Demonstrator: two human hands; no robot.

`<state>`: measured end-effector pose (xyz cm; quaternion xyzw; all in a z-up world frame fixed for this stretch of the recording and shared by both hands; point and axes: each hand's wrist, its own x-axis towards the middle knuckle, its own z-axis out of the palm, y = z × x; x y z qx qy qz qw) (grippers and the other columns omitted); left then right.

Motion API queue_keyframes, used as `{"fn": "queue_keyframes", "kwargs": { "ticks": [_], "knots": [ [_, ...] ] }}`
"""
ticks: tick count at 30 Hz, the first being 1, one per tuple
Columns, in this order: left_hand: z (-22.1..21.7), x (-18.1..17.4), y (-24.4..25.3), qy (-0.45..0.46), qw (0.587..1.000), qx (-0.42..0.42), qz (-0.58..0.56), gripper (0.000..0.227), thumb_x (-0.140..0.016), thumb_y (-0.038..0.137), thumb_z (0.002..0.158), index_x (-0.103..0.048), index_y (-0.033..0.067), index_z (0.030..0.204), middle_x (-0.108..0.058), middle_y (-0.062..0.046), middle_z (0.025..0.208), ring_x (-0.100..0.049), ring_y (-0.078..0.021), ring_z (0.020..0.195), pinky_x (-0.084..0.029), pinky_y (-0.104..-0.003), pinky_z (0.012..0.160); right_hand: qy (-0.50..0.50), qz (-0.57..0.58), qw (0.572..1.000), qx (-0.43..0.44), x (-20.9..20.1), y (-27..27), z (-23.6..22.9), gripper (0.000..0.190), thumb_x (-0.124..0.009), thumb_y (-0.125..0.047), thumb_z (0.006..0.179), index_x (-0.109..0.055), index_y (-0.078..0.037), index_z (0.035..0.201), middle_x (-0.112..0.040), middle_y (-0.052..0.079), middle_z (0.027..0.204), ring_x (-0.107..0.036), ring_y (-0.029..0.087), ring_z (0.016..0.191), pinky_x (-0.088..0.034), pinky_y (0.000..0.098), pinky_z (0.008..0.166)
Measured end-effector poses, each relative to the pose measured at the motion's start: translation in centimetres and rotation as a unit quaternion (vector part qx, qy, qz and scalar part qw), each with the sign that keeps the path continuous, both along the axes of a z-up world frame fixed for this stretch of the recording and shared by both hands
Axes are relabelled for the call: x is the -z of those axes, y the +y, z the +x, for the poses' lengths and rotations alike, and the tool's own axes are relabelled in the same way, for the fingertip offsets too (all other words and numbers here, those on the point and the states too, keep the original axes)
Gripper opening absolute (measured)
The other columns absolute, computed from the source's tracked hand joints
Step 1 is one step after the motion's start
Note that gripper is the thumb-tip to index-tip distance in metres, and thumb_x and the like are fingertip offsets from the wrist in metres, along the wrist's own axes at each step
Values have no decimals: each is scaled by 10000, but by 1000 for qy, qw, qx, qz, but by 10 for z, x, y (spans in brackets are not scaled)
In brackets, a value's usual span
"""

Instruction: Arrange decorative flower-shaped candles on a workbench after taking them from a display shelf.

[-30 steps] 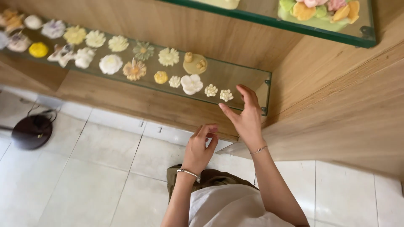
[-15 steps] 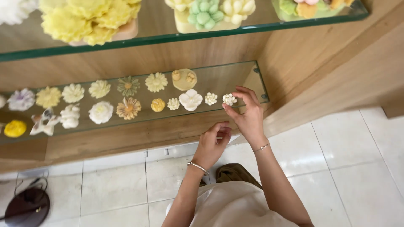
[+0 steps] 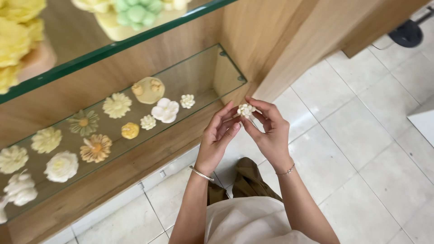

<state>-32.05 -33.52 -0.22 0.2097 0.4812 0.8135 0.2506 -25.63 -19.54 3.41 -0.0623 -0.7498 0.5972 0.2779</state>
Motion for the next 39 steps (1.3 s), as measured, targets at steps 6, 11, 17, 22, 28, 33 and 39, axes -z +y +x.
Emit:
{"fn": "queue_keyframes", "kwargs": {
  "ticks": [6,11,17,22,28,33,39],
  "knots": [
    [15,4,38,-87,992,83,41,495,-606,137,1034,-506,30,1507,-644,-122,1377,-640,-186,1209,-551,-361,1067,23,5,1000,-5,-10,22,39,366,-696,120,925,-488,-22,1191,-624,234,1404,-543,265,1434,-476,405,1211],
    [38,-10,77,-146,977,136,76,431,-595,152,1046,-569,-15,1443,-690,-126,1303,-700,-190,1151,-593,-371,1016,39,-11,999,16,-19,53,79,440,-707,90,933,-438,-50,1252,-619,208,1445,-543,263,1442,-483,386,1188],
    [82,-28,146,-125,971,194,62,397,-658,123,1016,-622,-32,1379,-722,-125,1226,-713,-188,1071,-605,-374,996,47,33,996,71,-32,112,140,516,-692,97,948,-453,-18,1391,-582,210,1494,-520,286,1465,-461,405,1222],
    [137,-46,214,-118,962,235,70,351,-711,105,971,-655,-31,1290,-728,-123,1198,-716,-178,1089,-596,-357,1002,77,6,987,138,-35,169,203,497,-713,85,933,-520,24,1387,-589,195,1477,-553,280,1430,-482,408,1210],
    [199,-44,298,-65,971,221,55,294,-781,20,909,-679,-40,1178,-726,-170,1179,-715,-191,1105,-588,-331,1002,80,26,977,196,-34,236,273,403,-725,62,937,-623,48,1327,-656,176,1400,-593,285,1400,-492,413,1213],
    [244,-41,359,-39,960,270,58,170,-786,-11,899,-680,-30,1031,-727,-181,1221,-730,-210,1095,-624,-334,968,70,47,966,245,-28,284,328,418,-769,38,914,-635,31,1310,-686,165,1352,-596,285,1411,-492,415,1219],
    [269,-32,419,-42,941,336,14,189,-677,141,1006,-711,-39,1050,-739,-180,1177,-743,-222,1034,-647,-357,939,29,54,943,328,-25,326,365,416,-782,44,873,-664,14,1271,-710,157,1309,-650,268,1321,-518,399,1155]
  ]
}}
